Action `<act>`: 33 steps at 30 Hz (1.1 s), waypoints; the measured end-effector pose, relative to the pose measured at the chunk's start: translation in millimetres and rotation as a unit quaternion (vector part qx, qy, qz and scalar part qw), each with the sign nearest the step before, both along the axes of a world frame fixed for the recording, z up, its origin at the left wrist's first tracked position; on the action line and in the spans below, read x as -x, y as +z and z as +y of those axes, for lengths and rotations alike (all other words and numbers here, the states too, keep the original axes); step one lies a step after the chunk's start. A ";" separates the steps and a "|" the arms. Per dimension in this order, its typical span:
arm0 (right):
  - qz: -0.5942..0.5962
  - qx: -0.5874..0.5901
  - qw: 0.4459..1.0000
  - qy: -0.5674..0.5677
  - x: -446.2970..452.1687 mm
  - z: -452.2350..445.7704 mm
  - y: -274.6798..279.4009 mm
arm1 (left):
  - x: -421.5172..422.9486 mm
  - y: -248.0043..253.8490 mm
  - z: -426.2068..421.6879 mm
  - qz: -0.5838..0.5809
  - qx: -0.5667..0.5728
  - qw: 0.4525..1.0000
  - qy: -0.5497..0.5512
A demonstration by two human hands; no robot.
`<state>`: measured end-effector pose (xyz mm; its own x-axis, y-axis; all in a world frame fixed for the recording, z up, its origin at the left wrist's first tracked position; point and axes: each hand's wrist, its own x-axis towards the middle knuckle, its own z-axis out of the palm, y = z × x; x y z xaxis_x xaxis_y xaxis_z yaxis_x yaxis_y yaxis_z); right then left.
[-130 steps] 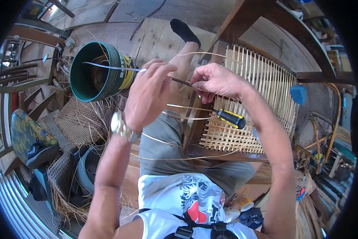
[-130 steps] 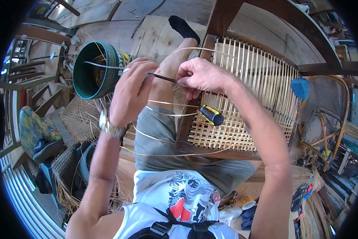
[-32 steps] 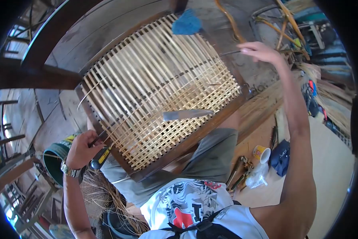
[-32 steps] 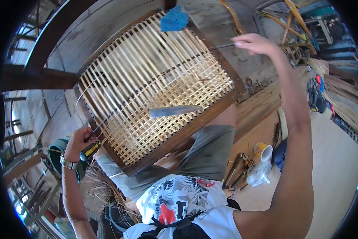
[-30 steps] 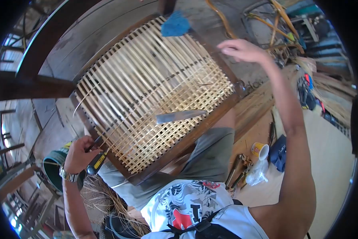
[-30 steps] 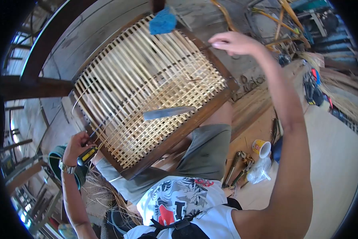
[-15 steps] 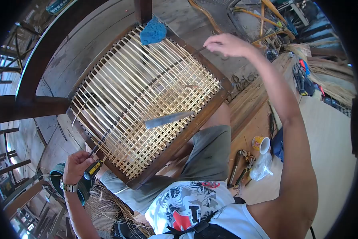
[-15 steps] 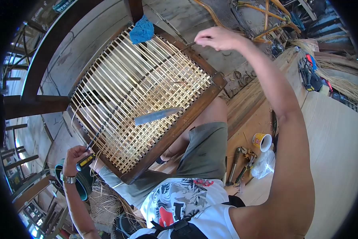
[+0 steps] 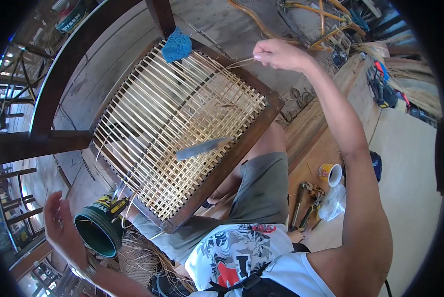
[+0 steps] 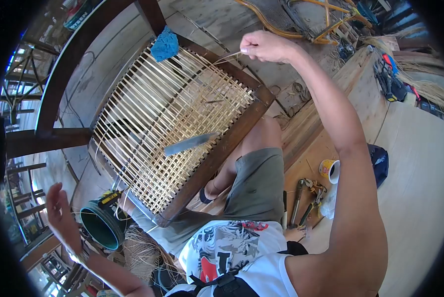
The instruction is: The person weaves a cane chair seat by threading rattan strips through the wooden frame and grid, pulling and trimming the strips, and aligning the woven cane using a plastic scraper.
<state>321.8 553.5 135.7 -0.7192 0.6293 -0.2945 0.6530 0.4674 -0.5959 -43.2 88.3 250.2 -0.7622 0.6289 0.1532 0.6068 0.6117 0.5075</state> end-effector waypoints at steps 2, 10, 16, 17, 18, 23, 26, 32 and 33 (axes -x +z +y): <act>-0.001 0.093 0.994 -0.057 -5.3 -11.0 3.5 | -42.5 7.8 7.4 -0.046 -0.200 0.978 -0.027; 0.153 0.096 0.976 -0.123 -23.6 -38.8 2.3 | -202.6 -87.3 227.8 -0.151 -0.222 0.915 -0.301; 0.227 0.121 0.959 -0.123 -15.2 -31.2 -12.6 | -201.9 -162.0 337.1 0.022 -0.197 0.911 -0.362; 0.227 0.124 0.958 -0.124 -14.8 -27.2 -18.6 | -203.5 -163.5 339.7 0.019 -0.204 0.911 -0.359; 0.227 0.066 0.965 -0.117 -14.6 -21.0 -27.9 | -206.0 -165.6 342.4 0.018 -0.202 0.911 -0.359; 0.248 -0.108 0.958 -0.091 -6.5 -23.9 -35.4 | -213.4 -171.0 343.6 0.010 -0.251 0.894 -0.372; 0.213 -0.178 0.954 -0.112 4.5 -33.4 -37.5 | -213.4 -173.3 347.7 -0.031 -0.217 0.901 -0.375; 0.262 -0.274 0.920 -0.100 12.3 -40.2 -30.7 | -195.8 -153.2 355.1 -0.520 -0.103 0.792 -0.303; 0.260 -0.274 0.921 -0.098 12.4 -40.1 -30.0 | -192.7 -156.5 356.8 -0.575 -0.125 0.752 -0.297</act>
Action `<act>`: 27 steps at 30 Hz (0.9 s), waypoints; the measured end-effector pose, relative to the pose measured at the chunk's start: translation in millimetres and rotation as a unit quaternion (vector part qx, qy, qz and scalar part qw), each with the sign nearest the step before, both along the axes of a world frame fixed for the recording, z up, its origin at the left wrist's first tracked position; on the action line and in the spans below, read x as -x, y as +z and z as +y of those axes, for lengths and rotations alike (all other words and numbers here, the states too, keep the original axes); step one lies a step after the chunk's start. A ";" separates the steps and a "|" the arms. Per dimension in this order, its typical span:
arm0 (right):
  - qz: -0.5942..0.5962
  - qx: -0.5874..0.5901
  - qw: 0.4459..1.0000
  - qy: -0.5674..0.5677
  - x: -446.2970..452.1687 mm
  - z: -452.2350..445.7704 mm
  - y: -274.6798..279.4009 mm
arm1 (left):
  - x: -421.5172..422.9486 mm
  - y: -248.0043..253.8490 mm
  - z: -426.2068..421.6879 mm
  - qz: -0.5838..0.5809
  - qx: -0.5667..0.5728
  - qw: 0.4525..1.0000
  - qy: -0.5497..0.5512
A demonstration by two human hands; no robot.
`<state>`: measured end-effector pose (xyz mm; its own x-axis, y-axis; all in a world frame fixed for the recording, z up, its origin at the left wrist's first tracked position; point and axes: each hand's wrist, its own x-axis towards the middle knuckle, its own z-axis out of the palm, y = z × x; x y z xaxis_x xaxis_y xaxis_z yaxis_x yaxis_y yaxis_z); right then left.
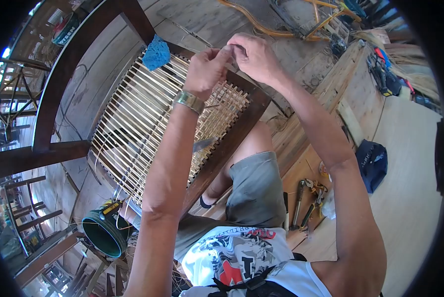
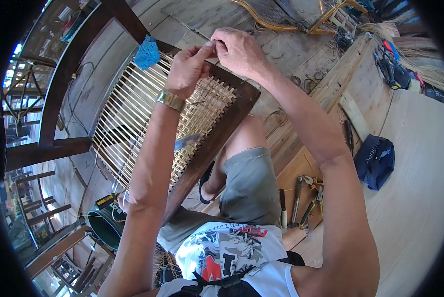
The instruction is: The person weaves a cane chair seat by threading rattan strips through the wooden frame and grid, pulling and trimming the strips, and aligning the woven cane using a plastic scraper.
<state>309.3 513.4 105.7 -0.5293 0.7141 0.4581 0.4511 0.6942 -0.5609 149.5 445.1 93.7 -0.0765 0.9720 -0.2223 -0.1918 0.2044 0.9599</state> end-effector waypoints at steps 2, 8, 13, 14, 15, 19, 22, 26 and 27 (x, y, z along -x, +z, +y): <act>-0.003 -0.029 1.000 0.002 0.4 -2.9 -0.5 | 7.7 -5.7 6.3 -0.061 0.014 0.998 -0.014; -0.011 0.095 0.994 -0.048 2.2 22.2 -10.6 | -6.8 1.4 -14.0 0.226 -0.131 0.965 0.034; -0.103 0.130 0.986 0.002 -7.6 65.4 -42.9 | -30.0 10.3 -103.1 0.239 -0.328 0.901 -0.156; -0.113 0.126 0.986 -0.006 -6.7 63.3 -51.6 | -42.2 26.2 -130.3 0.218 -0.327 0.901 -0.186; -0.121 0.115 0.986 -0.011 -3.5 66.6 -56.2 | -53.7 46.5 -155.8 0.199 -0.328 0.901 -0.204; -0.088 0.102 0.989 -0.059 3.6 44.7 -32.2 | -35.1 105.8 -246.5 0.217 -0.285 0.912 -0.199; -0.087 0.122 0.989 -0.010 -9.3 44.9 -23.8 | 16.5 113.9 -318.4 0.223 -0.211 0.948 0.086; -0.171 0.150 0.971 0.069 -3.0 31.0 1.9 | 112.0 68.5 -387.4 0.293 -0.059 0.895 0.330; -0.191 0.020 0.974 0.117 -0.3 39.5 -7.9 | 126.1 64.5 -394.9 0.306 -0.081 0.890 0.327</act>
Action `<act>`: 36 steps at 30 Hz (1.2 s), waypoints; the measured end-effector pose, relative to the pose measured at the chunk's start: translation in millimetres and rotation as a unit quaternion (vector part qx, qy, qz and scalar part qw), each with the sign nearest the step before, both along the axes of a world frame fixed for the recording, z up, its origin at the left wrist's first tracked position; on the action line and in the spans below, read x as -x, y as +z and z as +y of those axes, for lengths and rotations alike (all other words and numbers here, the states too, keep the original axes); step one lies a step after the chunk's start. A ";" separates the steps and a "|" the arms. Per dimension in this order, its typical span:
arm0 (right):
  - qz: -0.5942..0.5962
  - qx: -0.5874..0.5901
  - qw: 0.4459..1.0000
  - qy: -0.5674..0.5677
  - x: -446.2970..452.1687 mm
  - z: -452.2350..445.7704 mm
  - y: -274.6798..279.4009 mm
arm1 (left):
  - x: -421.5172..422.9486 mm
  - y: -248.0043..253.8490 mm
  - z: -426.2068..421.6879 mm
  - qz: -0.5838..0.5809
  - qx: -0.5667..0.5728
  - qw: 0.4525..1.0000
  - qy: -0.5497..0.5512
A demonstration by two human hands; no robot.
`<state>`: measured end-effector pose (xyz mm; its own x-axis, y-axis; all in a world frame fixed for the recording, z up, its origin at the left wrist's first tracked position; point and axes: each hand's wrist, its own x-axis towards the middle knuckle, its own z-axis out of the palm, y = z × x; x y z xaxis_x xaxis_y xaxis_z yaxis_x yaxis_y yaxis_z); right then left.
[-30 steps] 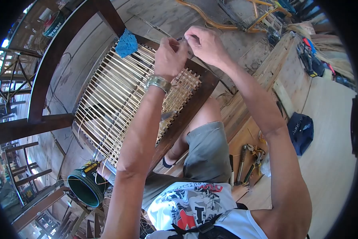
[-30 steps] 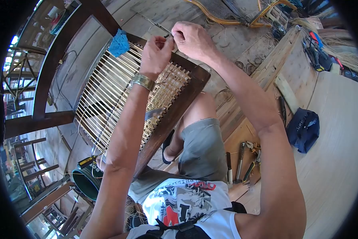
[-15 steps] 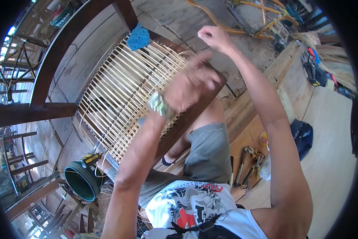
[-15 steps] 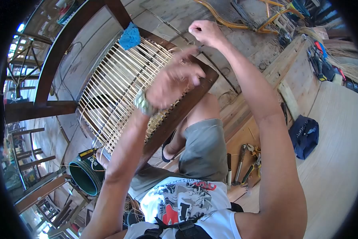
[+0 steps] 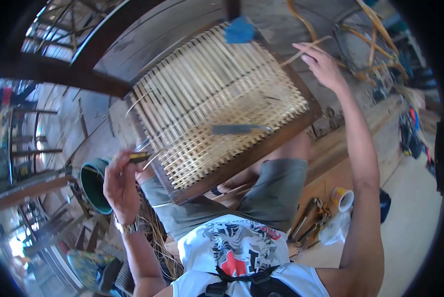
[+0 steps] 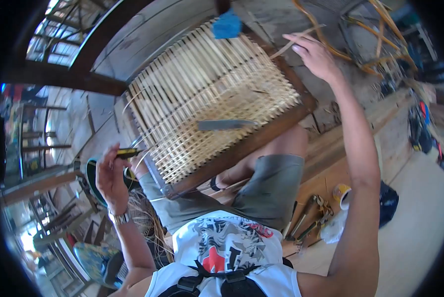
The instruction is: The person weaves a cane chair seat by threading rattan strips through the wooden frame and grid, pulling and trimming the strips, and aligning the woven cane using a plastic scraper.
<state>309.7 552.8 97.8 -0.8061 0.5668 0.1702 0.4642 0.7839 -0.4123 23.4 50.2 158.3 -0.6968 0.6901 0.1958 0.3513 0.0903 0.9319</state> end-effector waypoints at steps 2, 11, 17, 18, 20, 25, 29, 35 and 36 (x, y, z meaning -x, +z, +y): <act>0.026 0.019 0.999 -0.008 14.8 -16.6 12.0 | 8.3 15.7 2.5 0.056 0.013 0.998 0.002; 0.012 0.107 0.994 -0.012 27.1 -70.0 71.0 | 34.2 -27.4 -22.1 0.061 0.169 0.980 0.081; -0.105 0.040 0.991 0.072 41.7 -44.4 40.4 | 56.0 -44.8 -2.8 0.171 0.241 0.954 -0.052; -0.074 0.012 0.994 0.074 41.7 -43.9 37.8 | 57.2 -41.2 -0.9 0.154 0.265 0.950 -0.067; -0.069 -0.002 0.997 0.046 48.8 -45.2 38.3 | 58.5 -31.9 5.7 0.050 0.230 0.970 -0.059; -0.177 0.102 0.979 0.007 30.3 -21.1 14.4 | 72.0 -20.0 2.2 0.124 0.327 0.931 -0.107; -0.153 0.264 0.947 -0.101 42.9 -17.6 25.2 | 77.6 -9.1 -16.8 0.123 0.309 0.933 -0.138; -0.119 -0.130 0.981 -0.080 -55.4 58.8 -18.8 | 93.5 17.1 -49.7 -0.020 0.441 0.889 -0.118; -0.139 -0.120 0.973 -0.142 -107.4 105.6 -19.2 | 94.7 19.8 -55.9 -0.018 0.439 0.890 -0.121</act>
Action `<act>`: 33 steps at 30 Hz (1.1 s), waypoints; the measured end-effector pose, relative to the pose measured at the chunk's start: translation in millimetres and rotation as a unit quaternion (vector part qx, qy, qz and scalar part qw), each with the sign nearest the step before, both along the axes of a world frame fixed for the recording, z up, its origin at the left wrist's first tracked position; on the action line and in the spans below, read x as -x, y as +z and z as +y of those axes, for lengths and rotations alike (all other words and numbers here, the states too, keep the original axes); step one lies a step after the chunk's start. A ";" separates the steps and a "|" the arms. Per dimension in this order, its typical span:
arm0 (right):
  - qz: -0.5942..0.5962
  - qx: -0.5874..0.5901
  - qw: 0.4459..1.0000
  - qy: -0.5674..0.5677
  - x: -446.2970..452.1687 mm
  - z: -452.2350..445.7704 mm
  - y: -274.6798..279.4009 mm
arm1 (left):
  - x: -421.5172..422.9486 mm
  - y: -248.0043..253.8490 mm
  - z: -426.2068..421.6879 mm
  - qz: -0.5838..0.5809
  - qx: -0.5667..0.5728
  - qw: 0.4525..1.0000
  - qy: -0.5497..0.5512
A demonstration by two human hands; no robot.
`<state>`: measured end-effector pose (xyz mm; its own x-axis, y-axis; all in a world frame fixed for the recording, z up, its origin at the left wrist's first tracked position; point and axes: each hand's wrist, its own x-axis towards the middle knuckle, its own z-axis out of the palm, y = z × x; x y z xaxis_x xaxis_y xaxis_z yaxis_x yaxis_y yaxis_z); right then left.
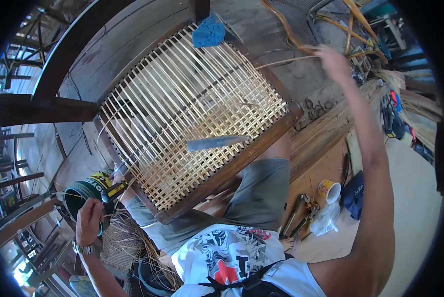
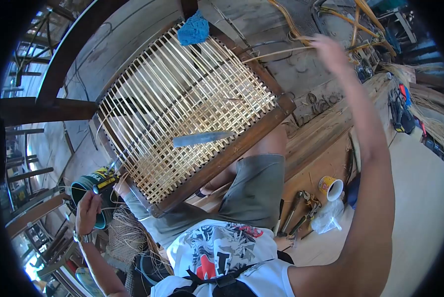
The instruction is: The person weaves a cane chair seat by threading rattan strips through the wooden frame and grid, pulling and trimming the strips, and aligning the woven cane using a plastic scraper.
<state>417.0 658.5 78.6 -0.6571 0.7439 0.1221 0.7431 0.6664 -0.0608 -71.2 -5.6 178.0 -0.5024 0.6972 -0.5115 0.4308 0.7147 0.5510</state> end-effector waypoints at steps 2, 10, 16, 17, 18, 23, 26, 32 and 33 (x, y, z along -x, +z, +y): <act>-0.030 0.018 0.990 -0.138 -111.6 94.7 -9.5 | 3.7 5.7 -12.2 -0.008 0.033 0.999 0.036; -0.012 0.369 0.929 -0.008 115.7 -98.1 39.4 | 6.9 15.2 -28.5 0.034 0.015 0.999 0.039; -0.007 0.197 0.968 0.157 142.4 -119.5 43.7 | 14.8 31.9 -34.7 0.134 -0.004 0.989 0.053; -0.023 0.154 0.978 0.140 126.4 -108.5 34.1 | 16.4 32.1 -37.1 0.146 -0.018 0.987 0.059; -0.031 0.128 0.987 0.096 101.7 -81.6 27.2 | 20.5 30.0 -39.3 0.151 -0.031 0.986 0.055; -0.374 -0.003 0.895 -0.244 -91.6 108.0 32.1 | 34.7 18.4 -54.5 0.109 -0.036 0.988 0.103; -0.044 0.054 0.993 0.099 -68.1 86.4 6.3 | 42.2 17.3 -57.0 0.091 -0.063 0.988 0.111; -0.010 0.433 0.900 0.038 133.8 -91.0 31.5 | 33.3 52.7 -42.5 0.031 -0.080 0.987 0.134; -0.045 0.402 0.910 0.087 139.6 -91.3 27.4 | 29.5 69.0 -42.2 -0.010 -0.102 0.983 0.154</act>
